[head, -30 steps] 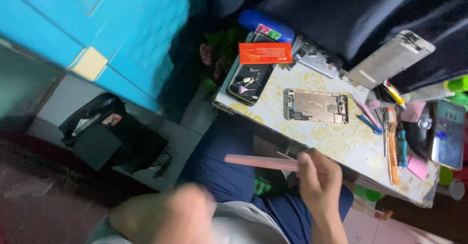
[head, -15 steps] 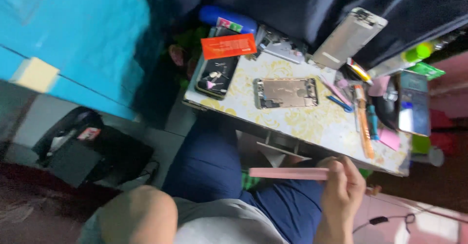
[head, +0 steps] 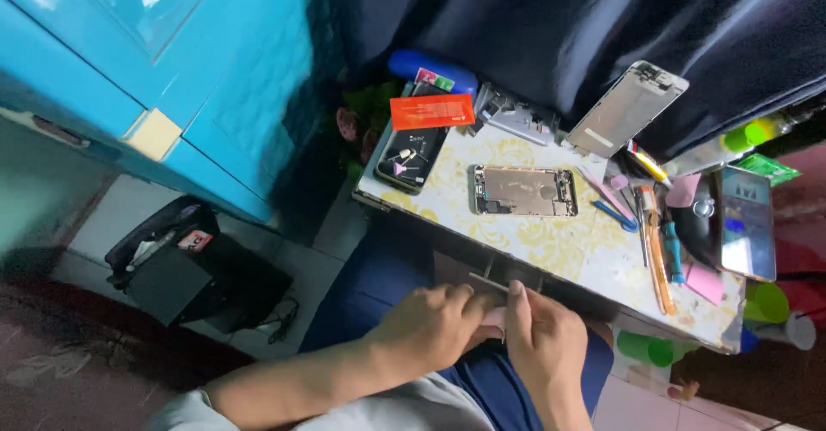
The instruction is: Cleaning adhesive residue from the edges of a mobile phone frame using a plastic scraper tool on a repair bench.
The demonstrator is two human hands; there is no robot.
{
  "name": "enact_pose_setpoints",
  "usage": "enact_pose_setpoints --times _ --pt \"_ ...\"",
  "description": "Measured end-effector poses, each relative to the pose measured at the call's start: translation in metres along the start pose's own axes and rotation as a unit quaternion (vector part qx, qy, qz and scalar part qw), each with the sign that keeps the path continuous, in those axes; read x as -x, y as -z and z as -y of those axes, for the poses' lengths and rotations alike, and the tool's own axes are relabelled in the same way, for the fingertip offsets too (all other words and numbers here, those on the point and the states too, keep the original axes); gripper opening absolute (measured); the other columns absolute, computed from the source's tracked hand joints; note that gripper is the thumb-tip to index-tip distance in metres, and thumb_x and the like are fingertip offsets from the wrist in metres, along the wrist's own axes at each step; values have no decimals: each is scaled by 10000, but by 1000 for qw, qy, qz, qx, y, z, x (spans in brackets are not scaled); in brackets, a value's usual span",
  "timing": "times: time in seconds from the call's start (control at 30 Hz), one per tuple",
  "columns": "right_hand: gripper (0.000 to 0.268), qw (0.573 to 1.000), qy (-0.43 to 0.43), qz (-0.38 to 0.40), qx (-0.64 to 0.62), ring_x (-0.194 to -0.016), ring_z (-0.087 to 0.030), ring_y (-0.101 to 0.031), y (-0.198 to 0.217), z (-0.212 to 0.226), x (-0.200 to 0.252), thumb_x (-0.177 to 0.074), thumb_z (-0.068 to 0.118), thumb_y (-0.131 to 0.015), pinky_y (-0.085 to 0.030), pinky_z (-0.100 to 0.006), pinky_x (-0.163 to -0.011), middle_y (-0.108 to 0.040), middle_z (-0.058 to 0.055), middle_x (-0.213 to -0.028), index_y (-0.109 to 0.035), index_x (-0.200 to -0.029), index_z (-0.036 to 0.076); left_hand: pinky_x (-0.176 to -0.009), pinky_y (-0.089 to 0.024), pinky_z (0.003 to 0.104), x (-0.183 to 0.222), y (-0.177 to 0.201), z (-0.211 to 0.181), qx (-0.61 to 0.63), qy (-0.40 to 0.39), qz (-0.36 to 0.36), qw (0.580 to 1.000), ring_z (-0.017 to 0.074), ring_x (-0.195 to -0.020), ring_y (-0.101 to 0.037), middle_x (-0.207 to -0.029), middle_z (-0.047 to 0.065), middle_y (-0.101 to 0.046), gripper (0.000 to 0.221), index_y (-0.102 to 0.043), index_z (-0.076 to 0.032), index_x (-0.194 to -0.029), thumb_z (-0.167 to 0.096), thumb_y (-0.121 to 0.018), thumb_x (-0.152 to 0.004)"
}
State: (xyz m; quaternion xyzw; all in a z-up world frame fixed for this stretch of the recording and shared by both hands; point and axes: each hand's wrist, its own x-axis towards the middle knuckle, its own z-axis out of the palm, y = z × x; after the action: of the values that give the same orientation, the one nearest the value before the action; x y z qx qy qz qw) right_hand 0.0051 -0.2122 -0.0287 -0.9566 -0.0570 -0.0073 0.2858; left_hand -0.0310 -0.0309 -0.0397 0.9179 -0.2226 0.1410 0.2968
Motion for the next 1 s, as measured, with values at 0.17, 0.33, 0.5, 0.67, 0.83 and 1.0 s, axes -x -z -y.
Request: enact_pose_setpoints --times 0.17,0.33,0.5,0.67,0.83,1.0 --pt "469 896 409 -71 -156 -446 -246 -308 18 21 -4 -995 183 -367 -244 -386 -493 -377 -84 -519 -340 -540 71 -633 -304 353 0 27 6 461 106 332 816 141 -677 -394 -738 -24 -390 406 -455 -156 -820 -495 -462 -1042" --pt "529 961 225 -13 -159 -474 -165 -412 13 11 -13 -1003 268 -408 -318 -356 -501 -479 -53 -493 -461 -513 75 -492 -384 423 -3 30 -2 275 78 211 935 255 -603 -524 -743 52 -499 378 -523 -132 -928 -486 -456 -1041" --pt "573 993 46 101 28 -430 -230 -420 3 5 -13 -1064 373 -407 -261 -408 -491 -456 -70 -477 -456 -555 116 -454 -449 444 1 11 2 -13 70 -6 997 298 -637 -586 -749 125 -592 300 -592 -63 -940 -337 -558 -1058" --pt "324 836 544 -39 -55 -621 -129 -566 37 -2 13 -1011 153 -469 -535 -265 -703 -606 23 -729 -589 -710 152 -639 -369 368 4 21 17 496 26 482 721 170 -730 -471 -829 32 -492 269 -456 -134 -931 -380 -456 -1040" --pt "481 986 128 17 -106 -498 -203 -306 2 0 -15 -1053 261 -405 -219 -397 -527 -292 -45 -550 -310 -603 119 -385 -466 462 -5 40 -5 42 34 55 997 349 -544 -633 -697 155 -630 269 -584 -89 -1056 -350 -521 -1075" --pt "474 959 259 -82 -75 -470 -237 -314 -3 12 -13 -1044 151 -371 -203 -406 -517 -315 -70 -536 -336 -578 70 -466 -470 474 1 -35 36 309 66 126 940 386 -579 -685 -708 131 -681 228 -523 -150 -1093 -338 -606 -996"
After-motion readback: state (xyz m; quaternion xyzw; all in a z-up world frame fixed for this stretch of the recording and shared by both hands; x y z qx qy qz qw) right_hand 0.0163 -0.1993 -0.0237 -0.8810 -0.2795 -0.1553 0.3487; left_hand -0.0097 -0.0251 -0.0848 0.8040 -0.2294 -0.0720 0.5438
